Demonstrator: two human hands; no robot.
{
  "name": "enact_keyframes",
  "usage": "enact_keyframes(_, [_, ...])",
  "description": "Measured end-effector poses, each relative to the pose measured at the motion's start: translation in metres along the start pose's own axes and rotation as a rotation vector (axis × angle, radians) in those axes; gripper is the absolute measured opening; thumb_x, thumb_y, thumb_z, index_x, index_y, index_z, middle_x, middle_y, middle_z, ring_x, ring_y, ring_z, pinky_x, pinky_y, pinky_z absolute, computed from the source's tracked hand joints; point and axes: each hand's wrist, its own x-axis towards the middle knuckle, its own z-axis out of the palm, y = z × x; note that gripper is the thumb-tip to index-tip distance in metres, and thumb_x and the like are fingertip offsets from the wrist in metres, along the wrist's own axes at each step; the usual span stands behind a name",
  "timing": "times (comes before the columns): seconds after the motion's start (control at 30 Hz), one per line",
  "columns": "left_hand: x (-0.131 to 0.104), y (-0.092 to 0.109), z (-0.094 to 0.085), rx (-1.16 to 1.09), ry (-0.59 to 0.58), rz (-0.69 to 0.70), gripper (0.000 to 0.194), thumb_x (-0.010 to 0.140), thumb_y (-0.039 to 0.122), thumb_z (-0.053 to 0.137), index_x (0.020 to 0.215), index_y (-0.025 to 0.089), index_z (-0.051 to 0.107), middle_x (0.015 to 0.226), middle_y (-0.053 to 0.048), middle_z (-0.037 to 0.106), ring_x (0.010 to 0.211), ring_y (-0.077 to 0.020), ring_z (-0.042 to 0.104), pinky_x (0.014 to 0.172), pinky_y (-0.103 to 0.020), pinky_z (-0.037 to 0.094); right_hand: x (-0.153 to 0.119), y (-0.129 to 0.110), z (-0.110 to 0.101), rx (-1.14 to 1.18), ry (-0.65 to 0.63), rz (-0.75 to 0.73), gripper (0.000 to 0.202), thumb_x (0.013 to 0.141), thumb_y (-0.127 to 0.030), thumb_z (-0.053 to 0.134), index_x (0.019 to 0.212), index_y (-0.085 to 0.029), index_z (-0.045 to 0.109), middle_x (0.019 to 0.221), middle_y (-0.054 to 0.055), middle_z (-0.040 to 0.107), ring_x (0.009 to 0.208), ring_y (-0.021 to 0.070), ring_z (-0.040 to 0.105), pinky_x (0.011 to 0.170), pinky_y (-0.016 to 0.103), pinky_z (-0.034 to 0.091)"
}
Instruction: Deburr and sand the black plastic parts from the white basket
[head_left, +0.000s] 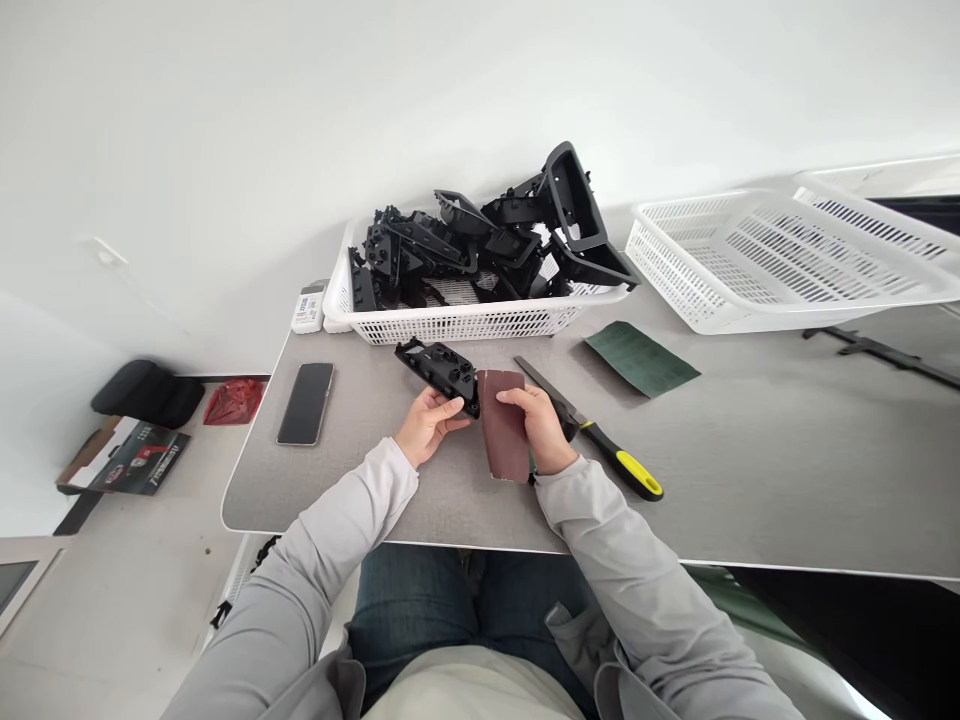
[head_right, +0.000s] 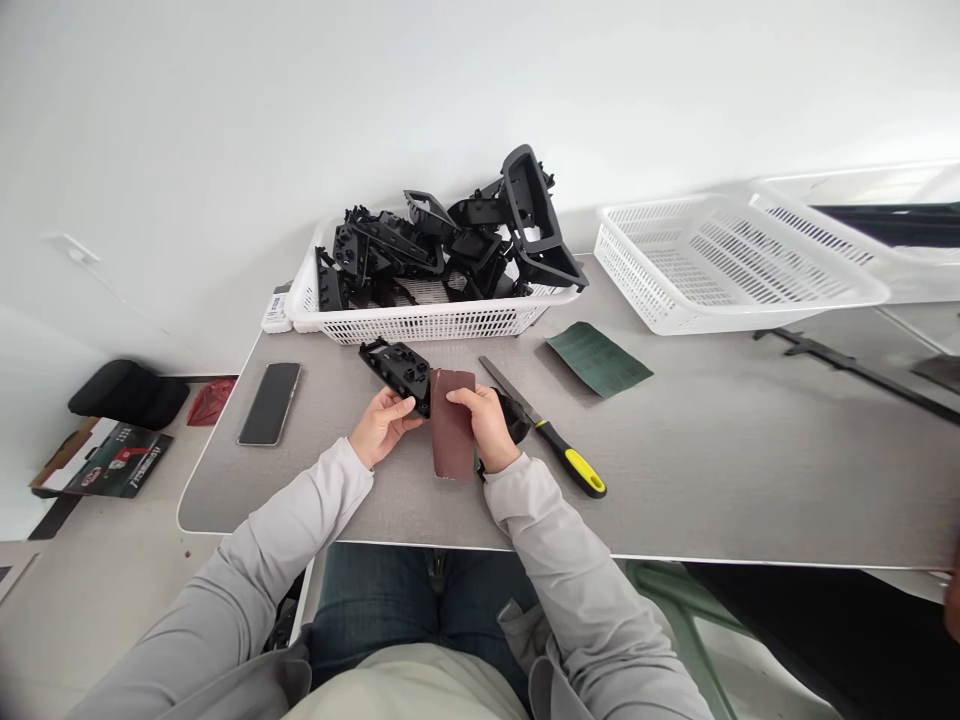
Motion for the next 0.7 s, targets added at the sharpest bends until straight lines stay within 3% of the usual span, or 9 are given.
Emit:
enact_keyframes(0.13, [0.001, 0.001, 0.001, 0.034, 0.096, 0.033, 0.047, 0.043, 0.024, 0.089, 0.083, 0.017, 0.064, 0.077, 0.001, 0.07, 0.07, -0.0136, 0.065, 0.067, -0.027, 0.052, -0.001, 0.0, -0.001, -0.007, 0.034, -0.049, 0.014, 0.05, -0.031, 0.065, 0.054, -0.019, 0.058, 0.047, -0.003, 0.056, 0.043, 0.0113, 0.045, 0.043, 0.024, 0.037])
enact_keyframes(0.33, [0.006, 0.001, 0.0, 0.118, 0.313, 0.257, 0.04, 0.043, 0.033, 0.089, 0.072, 0.016, 0.066, 0.07, 0.0, 0.069, 0.069, -0.0155, 0.064, 0.07, -0.03, 0.051, -0.002, 0.011, 0.001, -0.208, -0.016, -0.236, 0.016, 0.057, -0.034, 0.063, 0.061, -0.019, 0.062, 0.055, -0.001, 0.062, 0.051, 0.0142, 0.052, 0.049, 0.026, 0.042])
enact_keyframes(0.5, [0.007, -0.002, 0.0, 0.193, 0.331, 0.337, 0.037, 0.045, 0.037, 0.087, 0.068, 0.016, 0.067, 0.069, -0.002, 0.071, 0.067, -0.0161, 0.064, 0.067, -0.031, 0.051, -0.001, 0.021, 0.003, -0.508, -0.103, -0.413, 0.016, 0.065, -0.033, 0.054, 0.059, -0.019, 0.059, 0.054, 0.0, 0.058, 0.052, 0.0143, 0.051, 0.049, 0.026, 0.04])
enact_keyframes(0.7, [0.008, -0.003, -0.001, 0.207, 0.345, 0.359, 0.038, 0.047, 0.039, 0.087, 0.07, 0.016, 0.067, 0.069, -0.002, 0.07, 0.065, -0.015, 0.064, 0.065, -0.029, 0.051, 0.001, 0.024, 0.001, -0.646, -0.139, -0.418, 0.016, 0.065, -0.03, 0.05, 0.053, -0.019, 0.051, 0.048, -0.002, 0.049, 0.048, 0.0124, 0.045, 0.045, 0.024, 0.033])
